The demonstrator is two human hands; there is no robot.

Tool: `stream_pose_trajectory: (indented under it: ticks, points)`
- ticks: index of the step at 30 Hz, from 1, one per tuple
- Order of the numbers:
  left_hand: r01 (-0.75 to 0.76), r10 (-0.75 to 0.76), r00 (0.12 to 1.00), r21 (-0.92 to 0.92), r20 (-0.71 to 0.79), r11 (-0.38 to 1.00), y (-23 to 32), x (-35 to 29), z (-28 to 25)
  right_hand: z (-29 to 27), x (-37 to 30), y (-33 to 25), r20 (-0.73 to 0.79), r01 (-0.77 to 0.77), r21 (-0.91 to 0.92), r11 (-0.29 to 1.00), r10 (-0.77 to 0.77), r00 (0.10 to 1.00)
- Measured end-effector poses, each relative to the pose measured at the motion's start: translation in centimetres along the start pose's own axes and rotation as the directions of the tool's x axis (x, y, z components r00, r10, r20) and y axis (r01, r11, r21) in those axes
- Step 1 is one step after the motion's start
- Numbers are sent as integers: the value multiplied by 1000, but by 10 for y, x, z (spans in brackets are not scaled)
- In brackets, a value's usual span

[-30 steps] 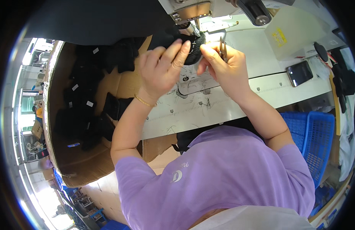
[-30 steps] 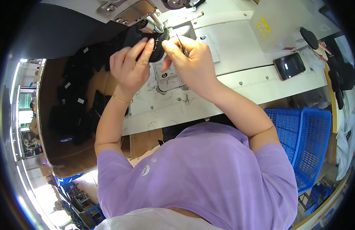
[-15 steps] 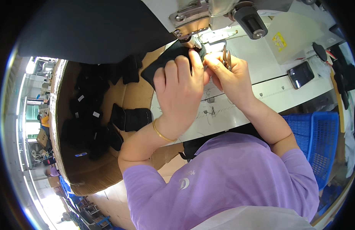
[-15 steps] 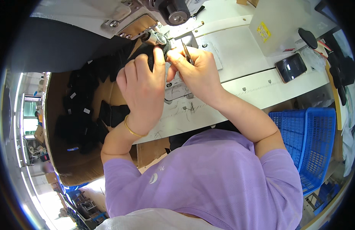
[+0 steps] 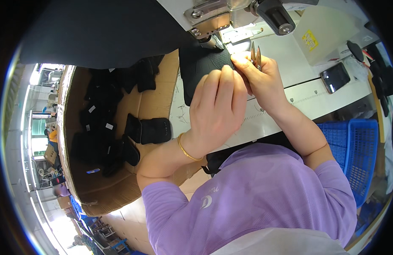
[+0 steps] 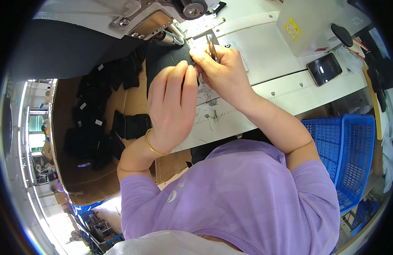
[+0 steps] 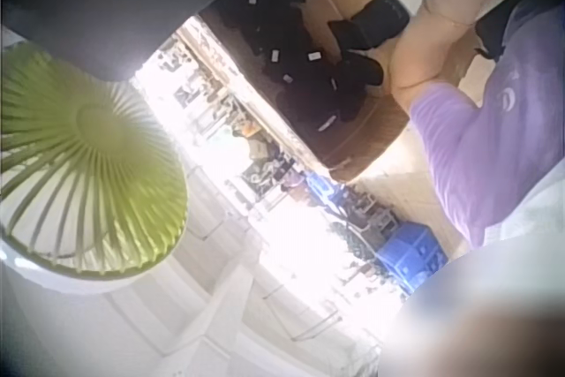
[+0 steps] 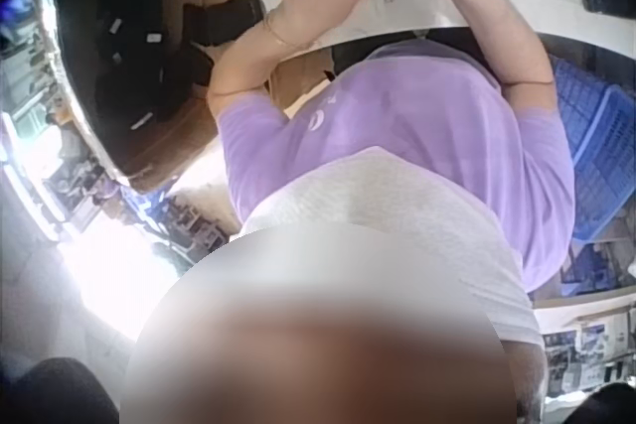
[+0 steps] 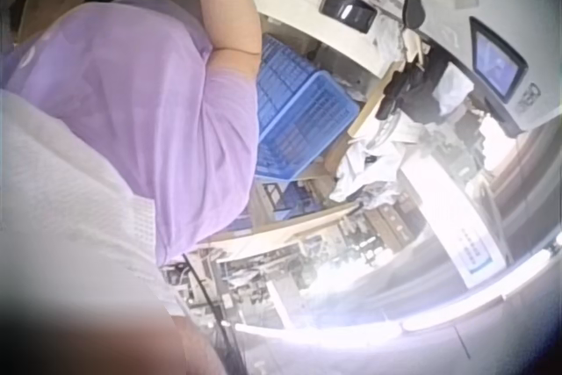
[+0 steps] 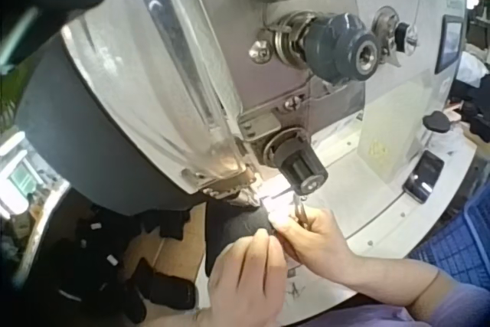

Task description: Sewing and trimming the edges of shoe upper components using an industrial sewing machine.

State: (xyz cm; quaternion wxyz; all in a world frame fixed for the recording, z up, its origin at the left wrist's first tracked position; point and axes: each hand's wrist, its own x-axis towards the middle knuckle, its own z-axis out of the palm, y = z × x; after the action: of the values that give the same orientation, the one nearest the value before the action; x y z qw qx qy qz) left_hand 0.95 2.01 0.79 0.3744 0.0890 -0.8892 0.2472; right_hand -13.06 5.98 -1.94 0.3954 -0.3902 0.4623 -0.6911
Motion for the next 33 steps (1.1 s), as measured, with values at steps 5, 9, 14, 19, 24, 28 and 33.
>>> stream_pose_trajectory:
  ticks: [5, 9, 14, 19, 24, 28, 33]
  points:
    - [33, -32, 998, 37, -47, 999, -8, 5, 14, 1, 0, 0, 1, 6, 26, 1000, -6, 1000]
    - [74, -74, 996, 10, -55, 997, -14, 7, 24, 0, 0, 0, 32, 31, 37, 999, -33, 999]
    - [96, -96, 995, 1, -25, 995, -16, 6, 26, 0, 1, 0, 50, 35, 50, 998, -38, 998]
    - [119, -128, 987, -86, -96, 989, -17, -8, 21, -6, -4, 1, 86, 2, 40, 999, -6, 996]
    - [188, -183, 970, 14, -163, 982, -25, -20, 20, -11, -13, 8, 72, -86, -20, 996, 88, 994]
    - [187, -187, 976, -12, -109, 982, -36, -14, 29, -19, -20, 8, 258, -200, 38, 979, 184, 948]
    - [627, -504, 775, -355, 382, 694, -66, -27, 12, -36, -25, 9, 335, 89, -310, 947, 21, 942]
